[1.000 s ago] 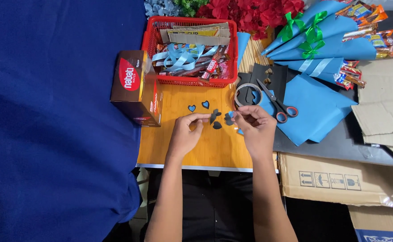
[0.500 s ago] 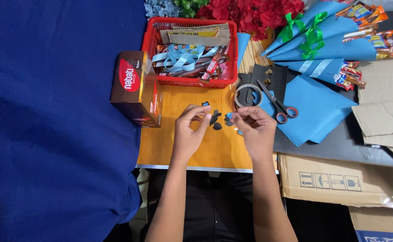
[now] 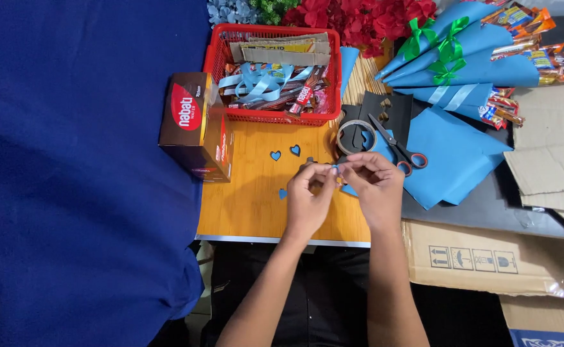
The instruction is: The person folds small blue paper hearts and secures them with clear tape. They use scissors to cut a piece of tape from the roll and then press the tape onto the folded paper hearts.
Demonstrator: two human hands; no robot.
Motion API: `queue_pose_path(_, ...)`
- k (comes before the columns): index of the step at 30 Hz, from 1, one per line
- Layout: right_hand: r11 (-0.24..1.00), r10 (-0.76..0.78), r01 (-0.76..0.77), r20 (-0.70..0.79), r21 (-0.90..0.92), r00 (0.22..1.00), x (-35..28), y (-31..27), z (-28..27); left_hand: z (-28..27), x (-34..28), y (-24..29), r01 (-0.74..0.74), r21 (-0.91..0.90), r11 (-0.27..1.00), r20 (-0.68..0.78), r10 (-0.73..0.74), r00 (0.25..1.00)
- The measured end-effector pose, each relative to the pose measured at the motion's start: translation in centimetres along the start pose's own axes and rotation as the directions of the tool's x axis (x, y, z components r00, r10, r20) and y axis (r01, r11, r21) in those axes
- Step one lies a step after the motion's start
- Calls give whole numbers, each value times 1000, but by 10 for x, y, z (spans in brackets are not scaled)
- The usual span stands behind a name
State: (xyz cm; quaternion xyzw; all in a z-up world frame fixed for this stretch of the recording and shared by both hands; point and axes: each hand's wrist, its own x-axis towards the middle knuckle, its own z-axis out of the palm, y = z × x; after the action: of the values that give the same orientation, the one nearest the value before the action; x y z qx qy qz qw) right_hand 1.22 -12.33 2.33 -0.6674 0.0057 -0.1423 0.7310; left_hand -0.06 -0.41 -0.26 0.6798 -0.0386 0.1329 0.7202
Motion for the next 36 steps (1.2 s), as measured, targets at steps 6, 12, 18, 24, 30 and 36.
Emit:
queue_pose_path(6,996,22,-21,13,-87,1000,1,-7,-9,15,-8,6,96,-23,995,7,-96,995)
queue_pose_path(12,999,45,-44,40,-21,998,1,-10,-11,14,-6,7,120,-42,992,20,-119,993)
queue_pose_path(18,998,64,-62,105,-24,992,-2,-20,-9,4,-2,0,100,-69,993,35,-98,995)
queue_pose_path(24,998,66,-66,100,-7,993,-2,-17,-10,-3,2,-1,82,-105,991,74,-74,994)
queue_pose_path(30,990,-11,2,-67,-139,998,5,-8,-24,-15,8,-6,82,-139,987,13,-81,997)
queue_pose_path(36,866,-182,126,-71,-484,981,8,1,-48,-27,13,4,101,-86,991,-17,-103,995)
